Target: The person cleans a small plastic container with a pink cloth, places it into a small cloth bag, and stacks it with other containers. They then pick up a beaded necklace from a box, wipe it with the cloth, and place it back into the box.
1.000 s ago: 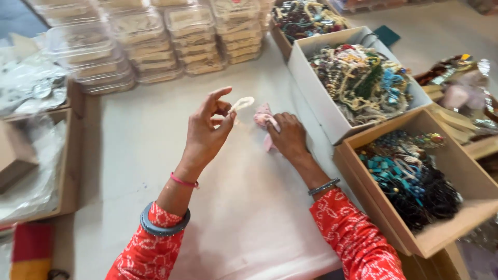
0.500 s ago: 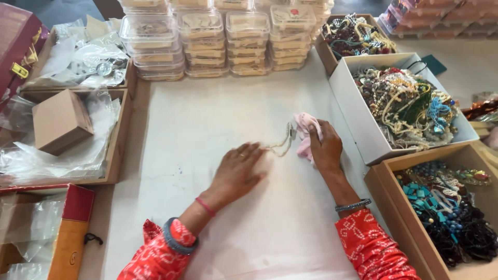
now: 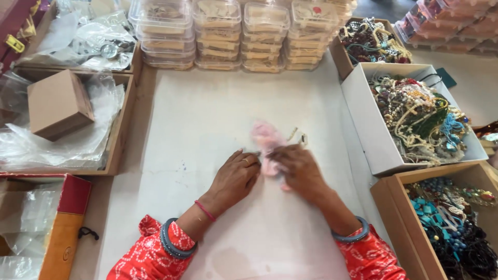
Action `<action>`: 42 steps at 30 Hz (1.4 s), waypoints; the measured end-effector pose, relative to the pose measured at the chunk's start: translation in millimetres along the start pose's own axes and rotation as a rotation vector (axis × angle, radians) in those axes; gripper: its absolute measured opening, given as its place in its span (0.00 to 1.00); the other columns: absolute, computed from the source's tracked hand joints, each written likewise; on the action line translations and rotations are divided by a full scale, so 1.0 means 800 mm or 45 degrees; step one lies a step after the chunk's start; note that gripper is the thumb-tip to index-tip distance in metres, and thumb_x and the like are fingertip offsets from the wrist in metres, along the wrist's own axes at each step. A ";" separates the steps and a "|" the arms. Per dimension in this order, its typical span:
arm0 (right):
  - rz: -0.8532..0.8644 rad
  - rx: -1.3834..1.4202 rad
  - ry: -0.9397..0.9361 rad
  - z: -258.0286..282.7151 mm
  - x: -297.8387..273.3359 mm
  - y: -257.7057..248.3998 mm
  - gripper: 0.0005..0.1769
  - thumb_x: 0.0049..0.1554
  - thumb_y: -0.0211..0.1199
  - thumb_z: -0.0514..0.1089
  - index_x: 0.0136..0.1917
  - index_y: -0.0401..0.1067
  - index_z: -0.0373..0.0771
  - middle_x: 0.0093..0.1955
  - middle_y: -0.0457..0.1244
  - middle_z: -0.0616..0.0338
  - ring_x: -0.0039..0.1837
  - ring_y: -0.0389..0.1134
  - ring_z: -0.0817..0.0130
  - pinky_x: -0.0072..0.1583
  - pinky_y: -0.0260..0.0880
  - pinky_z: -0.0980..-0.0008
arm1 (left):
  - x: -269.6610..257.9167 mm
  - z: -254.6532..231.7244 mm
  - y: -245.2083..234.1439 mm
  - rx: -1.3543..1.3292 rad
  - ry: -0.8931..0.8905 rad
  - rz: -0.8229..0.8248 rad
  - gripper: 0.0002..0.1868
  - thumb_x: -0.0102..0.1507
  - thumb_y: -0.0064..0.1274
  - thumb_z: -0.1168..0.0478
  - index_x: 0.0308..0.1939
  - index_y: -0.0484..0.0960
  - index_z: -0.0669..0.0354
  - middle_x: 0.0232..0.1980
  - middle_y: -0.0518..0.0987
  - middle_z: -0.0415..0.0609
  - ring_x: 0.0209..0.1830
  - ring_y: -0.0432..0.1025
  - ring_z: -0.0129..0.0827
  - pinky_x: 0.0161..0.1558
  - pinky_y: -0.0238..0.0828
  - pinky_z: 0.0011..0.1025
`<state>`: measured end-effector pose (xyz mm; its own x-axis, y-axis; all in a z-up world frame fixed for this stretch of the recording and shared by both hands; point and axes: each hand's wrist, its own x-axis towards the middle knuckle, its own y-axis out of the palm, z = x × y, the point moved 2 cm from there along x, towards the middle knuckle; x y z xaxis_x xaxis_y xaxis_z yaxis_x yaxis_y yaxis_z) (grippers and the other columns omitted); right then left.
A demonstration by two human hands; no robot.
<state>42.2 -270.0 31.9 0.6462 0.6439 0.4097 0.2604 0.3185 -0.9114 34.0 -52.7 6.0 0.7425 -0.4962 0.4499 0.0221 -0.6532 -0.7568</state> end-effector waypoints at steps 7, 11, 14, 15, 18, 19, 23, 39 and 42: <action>-0.183 -0.112 0.730 -0.069 -0.025 -0.018 0.24 0.51 0.62 0.32 0.61 0.78 0.42 0.59 0.69 0.56 0.60 0.65 0.52 0.58 0.69 0.56 | 0.003 -0.003 -0.009 -0.041 0.001 -0.006 0.08 0.62 0.53 0.65 0.43 0.83 0.62 0.49 0.79 0.48 0.57 0.72 0.41 0.71 0.60 0.45; -0.037 -0.054 0.460 -0.010 0.008 -0.003 0.24 0.51 0.63 0.36 0.62 0.76 0.42 0.63 0.66 0.55 0.64 0.64 0.53 0.58 0.66 0.54 | 0.003 -0.005 -0.012 -0.044 0.047 -0.005 0.08 0.63 0.54 0.64 0.43 0.83 0.63 0.49 0.80 0.49 0.57 0.73 0.41 0.70 0.60 0.45; 0.095 0.004 0.214 0.019 0.019 0.000 0.26 0.51 0.64 0.39 0.64 0.74 0.41 0.67 0.64 0.55 0.68 0.62 0.53 0.57 0.63 0.52 | 0.004 -0.006 -0.013 0.007 -0.012 0.133 0.08 0.61 0.56 0.62 0.42 0.85 0.59 0.47 0.80 0.49 0.55 0.72 0.44 0.68 0.63 0.41; 0.155 -0.045 0.225 0.015 0.018 -0.004 0.26 0.49 0.64 0.40 0.63 0.74 0.42 0.68 0.64 0.56 0.69 0.62 0.55 0.57 0.63 0.52 | 0.004 -0.006 -0.013 -0.007 0.023 0.074 0.08 0.61 0.56 0.62 0.41 0.84 0.60 0.48 0.80 0.49 0.54 0.73 0.43 0.68 0.63 0.42; 0.210 -0.194 0.362 -0.026 0.001 -0.008 0.26 0.48 0.64 0.40 0.62 0.75 0.44 0.69 0.64 0.59 0.69 0.62 0.57 0.55 0.64 0.54 | 0.004 -0.005 -0.013 -0.017 0.043 0.009 0.08 0.60 0.57 0.63 0.41 0.84 0.62 0.49 0.81 0.48 0.53 0.73 0.43 0.67 0.64 0.42; 0.210 -0.290 0.487 -0.045 -0.008 -0.008 0.26 0.48 0.63 0.39 0.62 0.75 0.44 0.70 0.65 0.60 0.68 0.62 0.58 0.53 0.64 0.55 | 0.002 -0.004 -0.014 -0.014 0.022 0.004 0.08 0.60 0.57 0.63 0.41 0.84 0.62 0.49 0.81 0.47 0.53 0.73 0.44 0.65 0.66 0.41; 0.070 -0.324 0.610 -0.070 -0.034 0.017 0.28 0.51 0.62 0.38 0.67 0.74 0.42 0.70 0.64 0.60 0.67 0.62 0.58 0.56 0.65 0.56 | 0.003 -0.005 -0.014 -0.034 -0.001 -0.006 0.07 0.60 0.57 0.64 0.41 0.84 0.61 0.48 0.81 0.46 0.53 0.74 0.43 0.64 0.67 0.39; -0.214 -0.148 1.122 -0.141 -0.066 0.017 0.16 0.61 0.60 0.44 0.61 0.75 0.40 0.56 0.68 0.52 0.59 0.67 0.51 0.57 0.69 0.52 | 0.027 -0.010 -0.049 0.035 -0.312 0.033 0.09 0.64 0.59 0.57 0.33 0.85 0.57 0.41 0.82 0.44 0.41 0.77 0.39 0.47 0.75 0.38; -0.237 -0.164 1.073 -0.118 -0.050 0.002 0.15 0.61 0.60 0.47 0.59 0.76 0.40 0.53 0.68 0.51 0.57 0.67 0.50 0.55 0.69 0.52 | 0.050 -0.011 -0.050 -0.107 -0.500 -0.127 0.08 0.65 0.58 0.57 0.38 0.85 0.57 0.47 0.82 0.44 0.40 0.78 0.39 0.43 0.75 0.38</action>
<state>84.2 -360.8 10.1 0.8873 -0.1563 0.4339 0.4606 0.2537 -0.8506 56.5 -51.7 58.2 0.9390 -0.1827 0.2915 0.0641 -0.7397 -0.6699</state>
